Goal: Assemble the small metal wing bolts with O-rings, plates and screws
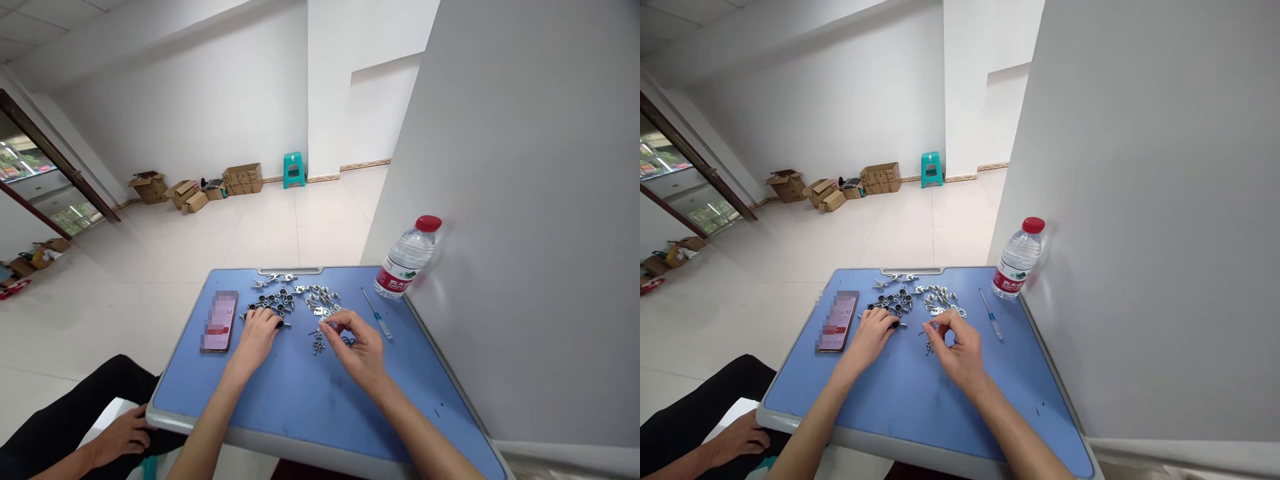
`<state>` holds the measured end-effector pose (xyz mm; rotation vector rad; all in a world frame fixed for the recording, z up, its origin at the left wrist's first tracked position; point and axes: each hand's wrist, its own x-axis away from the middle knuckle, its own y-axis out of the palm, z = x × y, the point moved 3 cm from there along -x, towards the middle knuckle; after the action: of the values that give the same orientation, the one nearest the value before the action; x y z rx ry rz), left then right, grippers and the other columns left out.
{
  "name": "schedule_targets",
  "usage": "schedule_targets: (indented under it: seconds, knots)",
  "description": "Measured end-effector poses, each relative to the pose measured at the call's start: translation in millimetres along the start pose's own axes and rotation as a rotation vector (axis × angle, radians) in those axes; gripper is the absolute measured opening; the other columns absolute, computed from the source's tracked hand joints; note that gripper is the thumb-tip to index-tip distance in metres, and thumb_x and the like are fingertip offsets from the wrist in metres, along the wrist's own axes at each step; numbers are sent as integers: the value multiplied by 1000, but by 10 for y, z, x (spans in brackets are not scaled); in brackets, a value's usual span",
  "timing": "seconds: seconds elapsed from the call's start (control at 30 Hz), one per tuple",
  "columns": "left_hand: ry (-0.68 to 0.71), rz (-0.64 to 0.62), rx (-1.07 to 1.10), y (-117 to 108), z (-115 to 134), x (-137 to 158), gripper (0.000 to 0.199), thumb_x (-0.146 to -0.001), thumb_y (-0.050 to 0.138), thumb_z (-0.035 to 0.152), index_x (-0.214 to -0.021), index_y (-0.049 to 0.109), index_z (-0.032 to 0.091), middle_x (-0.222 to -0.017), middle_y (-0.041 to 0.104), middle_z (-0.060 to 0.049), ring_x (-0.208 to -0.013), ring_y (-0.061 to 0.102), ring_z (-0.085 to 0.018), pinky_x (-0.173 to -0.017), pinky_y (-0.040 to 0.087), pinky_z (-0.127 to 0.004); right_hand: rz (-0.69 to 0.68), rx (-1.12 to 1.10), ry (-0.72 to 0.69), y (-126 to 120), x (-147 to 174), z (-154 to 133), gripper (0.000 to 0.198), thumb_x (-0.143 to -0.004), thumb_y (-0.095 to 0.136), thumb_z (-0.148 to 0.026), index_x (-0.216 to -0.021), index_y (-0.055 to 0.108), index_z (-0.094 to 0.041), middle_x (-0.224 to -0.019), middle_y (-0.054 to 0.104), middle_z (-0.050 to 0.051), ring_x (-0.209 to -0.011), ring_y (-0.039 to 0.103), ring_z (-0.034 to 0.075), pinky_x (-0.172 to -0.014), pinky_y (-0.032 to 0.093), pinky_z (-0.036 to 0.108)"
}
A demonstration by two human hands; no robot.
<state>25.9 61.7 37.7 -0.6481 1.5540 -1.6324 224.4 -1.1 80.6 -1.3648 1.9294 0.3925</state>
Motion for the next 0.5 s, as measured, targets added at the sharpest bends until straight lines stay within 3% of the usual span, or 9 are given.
schedule_targets:
  seconds: [0.23,0.4,0.5]
  knots:
    - [9,-4,125,-29,102,246,16,-92,55,12,-103,63,21,-95,64,-3,-93,56,-22,-87,40,-40,-17,3,27,-8,24,42,10,-88,62,-17,-81,58,-21,-66,59,-2,-55,52,11,-54,45,25]
    - [-31,35,262,-48,144,421,31,-90,57,13,-118,58,26,-112,60,-4,-108,53,-23,-96,37,-42,-26,2,57,-5,19,33,11,-88,61,-20,-78,58,-22,-66,60,-2,-55,53,12,-54,45,27]
    - [-67,50,253,-9,175,434,31,-89,62,19,-119,56,25,-113,60,-5,-108,52,-25,-94,38,-43,-20,14,106,-12,11,42,13,-88,61,-26,-76,58,-22,-65,61,-1,-55,53,13,-54,45,29]
